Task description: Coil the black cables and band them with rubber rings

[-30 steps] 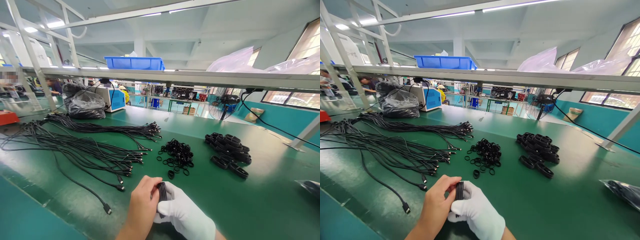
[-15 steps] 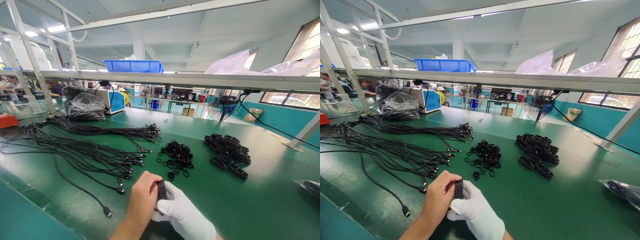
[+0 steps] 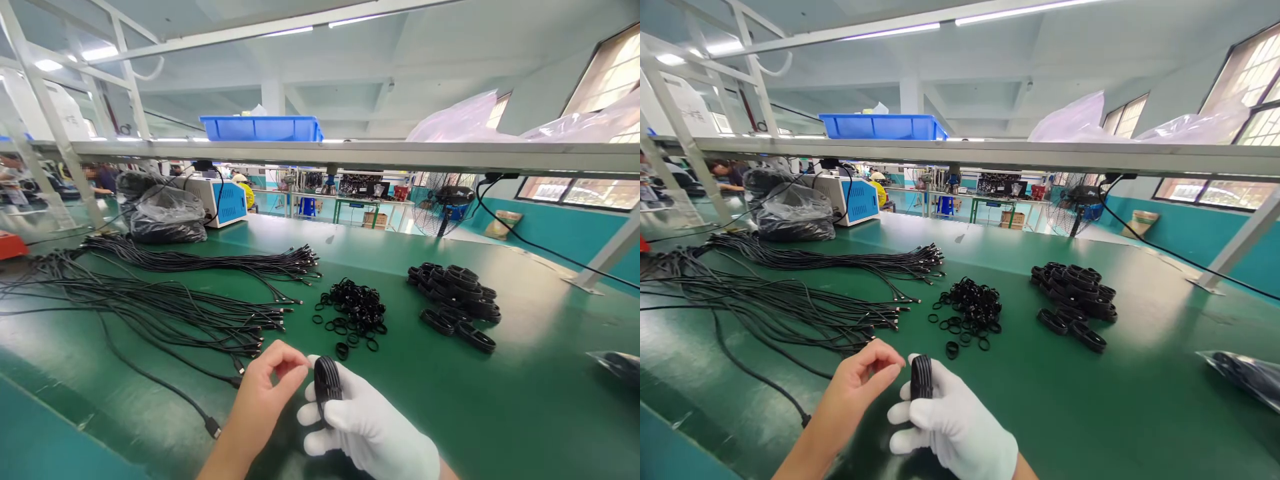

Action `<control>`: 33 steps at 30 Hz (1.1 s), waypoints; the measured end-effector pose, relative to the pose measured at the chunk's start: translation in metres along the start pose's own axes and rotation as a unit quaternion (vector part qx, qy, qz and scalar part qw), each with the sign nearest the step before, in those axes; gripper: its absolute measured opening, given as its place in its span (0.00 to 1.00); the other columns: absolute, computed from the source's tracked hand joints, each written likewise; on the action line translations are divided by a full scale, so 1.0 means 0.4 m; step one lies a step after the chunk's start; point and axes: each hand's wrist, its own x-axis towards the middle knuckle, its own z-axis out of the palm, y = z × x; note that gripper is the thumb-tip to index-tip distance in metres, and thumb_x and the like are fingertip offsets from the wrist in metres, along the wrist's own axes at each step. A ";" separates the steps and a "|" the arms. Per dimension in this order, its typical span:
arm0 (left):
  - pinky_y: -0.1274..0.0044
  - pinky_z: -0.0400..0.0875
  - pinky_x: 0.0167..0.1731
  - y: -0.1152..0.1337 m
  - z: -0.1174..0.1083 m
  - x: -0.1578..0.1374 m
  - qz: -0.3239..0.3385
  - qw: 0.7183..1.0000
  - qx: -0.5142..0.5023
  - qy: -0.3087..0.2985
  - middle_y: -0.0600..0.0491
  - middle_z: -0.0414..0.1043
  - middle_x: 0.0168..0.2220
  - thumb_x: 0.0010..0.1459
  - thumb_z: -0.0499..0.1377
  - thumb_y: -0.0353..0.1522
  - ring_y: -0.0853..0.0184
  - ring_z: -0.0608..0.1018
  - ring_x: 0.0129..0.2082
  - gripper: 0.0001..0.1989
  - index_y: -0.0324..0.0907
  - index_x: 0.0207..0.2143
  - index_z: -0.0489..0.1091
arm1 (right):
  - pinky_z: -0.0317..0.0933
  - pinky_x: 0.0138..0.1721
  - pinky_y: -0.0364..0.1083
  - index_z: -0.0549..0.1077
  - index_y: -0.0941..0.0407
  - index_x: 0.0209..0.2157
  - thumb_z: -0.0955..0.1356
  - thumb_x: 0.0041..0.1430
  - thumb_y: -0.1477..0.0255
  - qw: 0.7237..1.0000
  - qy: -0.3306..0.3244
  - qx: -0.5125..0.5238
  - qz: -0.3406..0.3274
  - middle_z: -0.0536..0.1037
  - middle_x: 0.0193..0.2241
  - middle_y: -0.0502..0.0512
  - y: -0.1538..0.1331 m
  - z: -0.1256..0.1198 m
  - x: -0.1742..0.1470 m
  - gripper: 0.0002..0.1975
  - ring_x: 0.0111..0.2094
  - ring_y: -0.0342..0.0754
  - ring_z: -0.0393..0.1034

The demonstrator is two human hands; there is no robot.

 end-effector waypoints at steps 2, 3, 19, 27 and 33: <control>0.77 0.62 0.34 0.010 0.006 -0.010 0.018 0.999 0.027 -0.031 0.56 0.66 0.28 0.54 0.56 0.31 0.67 0.69 0.31 0.04 0.43 0.28 0.71 | 0.66 0.36 0.46 0.66 0.58 0.46 0.73 0.43 0.74 1.000 -0.001 -0.013 0.002 0.66 0.37 0.53 0.000 0.003 0.001 0.26 0.39 0.46 0.67; 0.77 0.63 0.35 0.016 0.009 -0.013 0.026 0.998 0.037 -0.050 0.56 0.66 0.29 0.53 0.57 0.28 0.67 0.70 0.32 0.04 0.43 0.28 0.71 | 0.66 0.36 0.45 0.66 0.59 0.45 0.73 0.43 0.74 1.000 -0.004 -0.022 0.002 0.67 0.37 0.53 0.001 0.005 0.002 0.25 0.39 0.45 0.67; 0.71 0.63 0.37 -0.046 0.031 -0.062 0.415 0.827 0.320 0.203 0.52 0.71 0.27 0.51 0.60 0.19 0.64 0.69 0.33 0.10 0.40 0.34 0.70 | 0.65 0.31 0.44 0.61 0.60 0.45 0.76 0.36 0.71 0.997 0.065 -0.025 -0.019 0.70 0.36 0.54 0.009 0.028 0.007 0.33 0.32 0.45 0.71; 0.74 0.63 0.38 -0.041 0.020 -0.069 0.384 0.849 0.334 0.143 0.55 0.73 0.30 0.52 0.60 0.23 0.66 0.72 0.33 0.10 0.44 0.36 0.71 | 0.67 0.32 0.44 0.63 0.60 0.46 0.76 0.38 0.73 0.997 0.066 -0.011 -0.026 0.70 0.37 0.53 0.004 0.018 0.001 0.31 0.33 0.44 0.71; 0.75 0.66 0.39 0.007 -0.025 -0.037 0.088 0.983 0.138 0.078 0.54 0.73 0.36 0.58 0.55 0.34 0.64 0.74 0.39 0.07 0.47 0.36 0.72 | 0.67 0.34 0.46 0.64 0.59 0.47 0.72 0.45 0.73 0.996 -0.066 0.058 0.018 0.71 0.41 0.57 -0.010 0.017 -0.008 0.26 0.37 0.46 0.71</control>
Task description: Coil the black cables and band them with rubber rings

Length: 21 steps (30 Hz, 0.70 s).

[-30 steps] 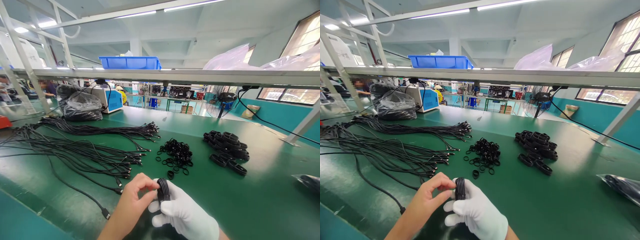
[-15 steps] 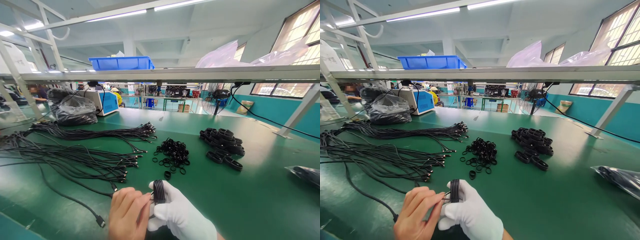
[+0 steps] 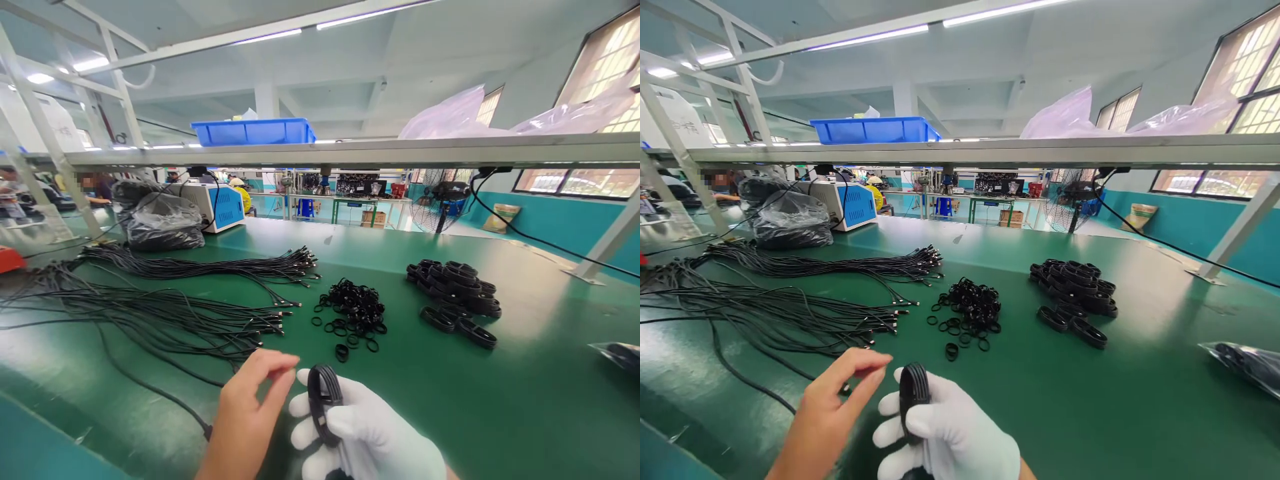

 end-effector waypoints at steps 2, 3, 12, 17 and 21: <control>0.74 0.66 0.44 0.007 -0.010 0.027 -0.084 0.983 -0.121 -0.106 0.52 0.73 0.43 0.58 0.55 0.35 0.63 0.73 0.44 0.11 0.47 0.42 0.72 | 0.66 0.34 0.44 0.65 0.61 0.48 0.69 0.47 0.69 0.998 -0.049 0.034 0.035 0.73 0.39 0.58 -0.001 0.001 -0.003 0.25 0.35 0.46 0.72; 0.73 0.65 0.45 0.006 -0.010 0.039 -0.105 0.962 -0.187 -0.169 0.51 0.72 0.46 0.57 0.56 0.35 0.62 0.72 0.46 0.13 0.46 0.45 0.71 | 0.65 0.34 0.44 0.66 0.64 0.48 0.68 0.48 0.66 0.995 -0.068 0.049 0.056 0.74 0.37 0.59 -0.001 -0.001 -0.004 0.26 0.34 0.46 0.72; 0.77 0.65 0.38 -0.046 0.041 0.071 -0.124 0.868 -0.403 -0.262 0.52 0.74 0.35 0.48 0.65 0.32 0.67 0.73 0.35 0.14 0.40 0.39 0.72 | 0.63 0.32 0.42 0.71 0.71 0.43 0.62 0.54 0.58 0.994 -0.030 0.047 0.095 0.76 0.31 0.60 0.016 -0.031 0.000 0.29 0.29 0.45 0.73; 0.75 0.64 0.40 -0.053 0.041 0.077 -0.141 0.905 -0.330 -0.229 0.52 0.74 0.37 0.49 0.63 0.31 0.65 0.73 0.38 0.12 0.40 0.39 0.72 | 0.64 0.28 0.45 0.71 0.63 0.41 0.63 0.56 0.58 0.996 0.087 -0.024 -0.001 0.72 0.37 0.60 0.032 -0.029 0.020 0.21 0.29 0.46 0.71; 0.72 0.64 0.43 -0.045 0.042 0.075 -0.145 0.923 -0.288 -0.212 0.51 0.75 0.37 0.51 0.61 0.33 0.63 0.74 0.40 0.12 0.41 0.39 0.73 | 0.64 0.28 0.44 0.69 0.60 0.42 0.69 0.51 0.67 0.990 0.113 -0.081 -0.027 0.70 0.37 0.56 0.038 -0.028 0.020 0.18 0.29 0.44 0.69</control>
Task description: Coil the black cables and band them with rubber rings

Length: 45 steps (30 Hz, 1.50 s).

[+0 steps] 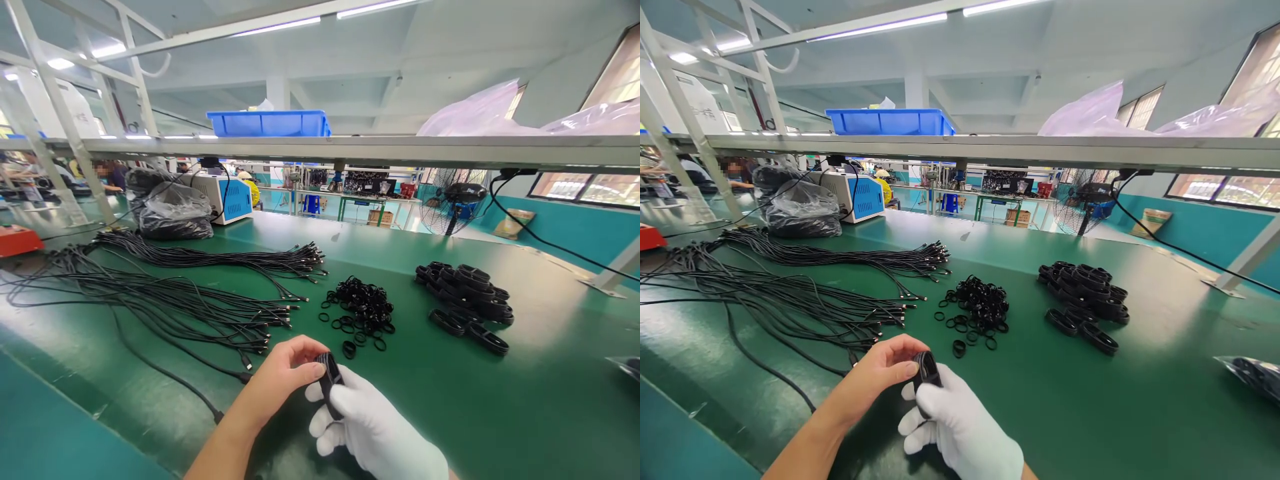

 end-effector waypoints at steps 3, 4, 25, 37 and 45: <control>0.71 0.64 0.46 0.007 0.005 -0.006 0.004 0.999 0.000 0.044 0.51 0.75 0.39 0.56 0.57 0.36 0.63 0.74 0.42 0.12 0.42 0.40 0.73 | 0.63 0.25 0.42 0.68 0.60 0.43 0.69 0.48 0.72 1.000 -0.014 0.009 -0.004 0.71 0.36 0.55 0.003 -0.008 -0.001 0.18 0.25 0.43 0.69; 0.71 0.64 0.46 0.008 0.006 -0.008 0.009 0.998 -0.005 0.066 0.51 0.75 0.39 0.56 0.56 0.37 0.63 0.74 0.42 0.12 0.42 0.40 0.74 | 0.63 0.24 0.42 0.67 0.60 0.43 0.68 0.50 0.70 0.999 -0.028 0.025 -0.009 0.72 0.36 0.56 0.004 -0.013 -0.001 0.18 0.25 0.43 0.69; 0.77 0.63 0.33 0.010 0.020 -0.030 0.050 0.986 0.151 0.059 0.57 0.65 0.27 0.52 0.57 0.30 0.68 0.68 0.30 0.05 0.42 0.29 0.73 | 0.64 0.27 0.42 0.64 0.60 0.42 0.71 0.46 0.71 0.999 -0.035 0.020 -0.003 0.71 0.34 0.54 -0.007 -0.010 -0.002 0.21 0.28 0.43 0.71; 0.77 0.61 0.35 0.014 0.019 -0.036 0.042 0.989 0.137 -0.040 0.58 0.61 0.28 0.50 0.55 0.28 0.68 0.66 0.31 0.04 0.42 0.23 0.66 | 0.60 0.22 0.40 0.63 0.59 0.37 0.71 0.44 0.71 0.999 -0.033 -0.013 0.002 0.70 0.30 0.52 -0.022 0.018 -0.003 0.18 0.21 0.39 0.67; 0.77 0.63 0.35 0.014 0.014 -0.036 0.055 0.990 0.128 -0.011 0.56 0.65 0.29 0.52 0.57 0.29 0.67 0.69 0.32 0.05 0.43 0.26 0.72 | 0.60 0.22 0.39 0.65 0.60 0.38 0.70 0.46 0.71 0.999 -0.040 0.011 -0.014 0.72 0.33 0.55 -0.017 0.002 -0.001 0.17 0.22 0.39 0.68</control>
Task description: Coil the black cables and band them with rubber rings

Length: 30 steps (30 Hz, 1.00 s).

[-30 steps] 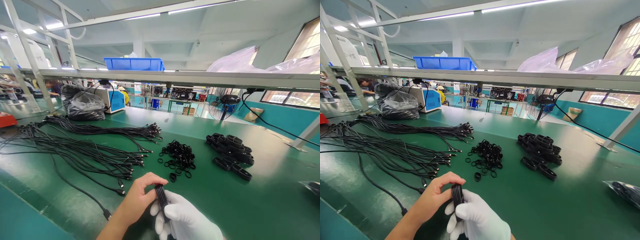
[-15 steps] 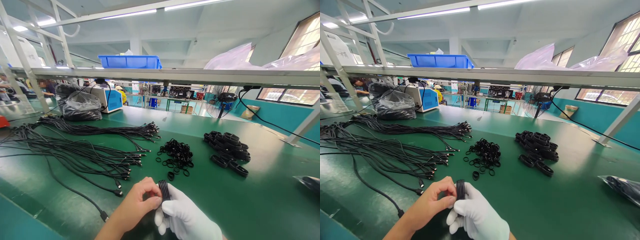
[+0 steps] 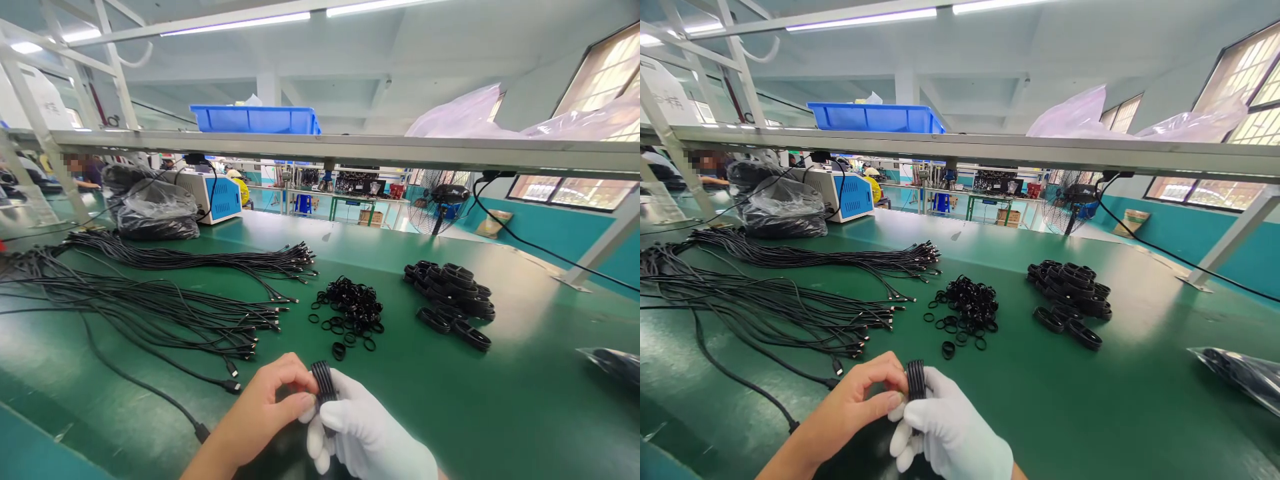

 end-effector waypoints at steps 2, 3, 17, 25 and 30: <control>0.75 0.63 0.37 -0.007 -0.007 0.000 0.004 0.999 -0.025 0.044 0.55 0.68 0.30 0.54 0.56 0.32 0.66 0.70 0.33 0.06 0.44 0.30 0.74 | 0.60 0.22 0.40 0.65 0.60 0.40 0.68 0.48 0.70 1.000 -0.008 0.025 -0.011 0.73 0.33 0.56 0.002 -0.010 -0.002 0.17 0.22 0.41 0.70; 0.75 0.64 0.39 -0.010 -0.009 0.000 0.004 0.997 -0.039 0.063 0.54 0.69 0.32 0.55 0.56 0.33 0.65 0.71 0.35 0.07 0.44 0.33 0.74 | 0.61 0.22 0.40 0.65 0.60 0.42 0.68 0.49 0.69 0.999 -0.017 0.038 -0.014 0.74 0.34 0.57 0.003 -0.014 -0.002 0.17 0.23 0.42 0.70; 0.76 0.65 0.40 -0.033 -0.009 0.010 -0.084 0.979 -0.173 0.059 0.52 0.73 0.34 0.48 0.63 0.34 0.66 0.72 0.36 0.17 0.40 0.41 0.73 | 0.62 0.28 0.43 0.67 0.61 0.43 0.66 0.51 0.57 0.998 0.042 -0.017 0.050 0.72 0.36 0.57 0.020 -0.002 0.009 0.24 0.28 0.45 0.71; 0.80 0.60 0.24 -0.047 0.014 0.028 -0.115 0.974 -0.154 0.117 0.58 0.68 0.20 0.52 0.58 0.43 0.74 0.65 0.19 0.20 0.35 0.38 0.72 | 0.55 0.19 0.42 0.59 0.60 0.47 0.65 0.44 0.69 0.935 0.185 -0.290 0.080 0.68 0.20 0.47 -0.001 0.046 0.013 0.26 0.16 0.42 0.63; 0.80 0.58 0.22 -0.060 0.000 0.027 -0.098 0.970 -0.146 0.171 0.55 0.69 0.23 0.54 0.54 0.48 0.74 0.64 0.19 0.23 0.36 0.34 0.73 | 0.57 0.27 0.43 0.63 0.61 0.47 0.64 0.46 0.65 0.950 0.129 -0.282 0.031 0.68 0.20 0.47 -0.027 0.044 -0.002 0.25 0.22 0.42 0.63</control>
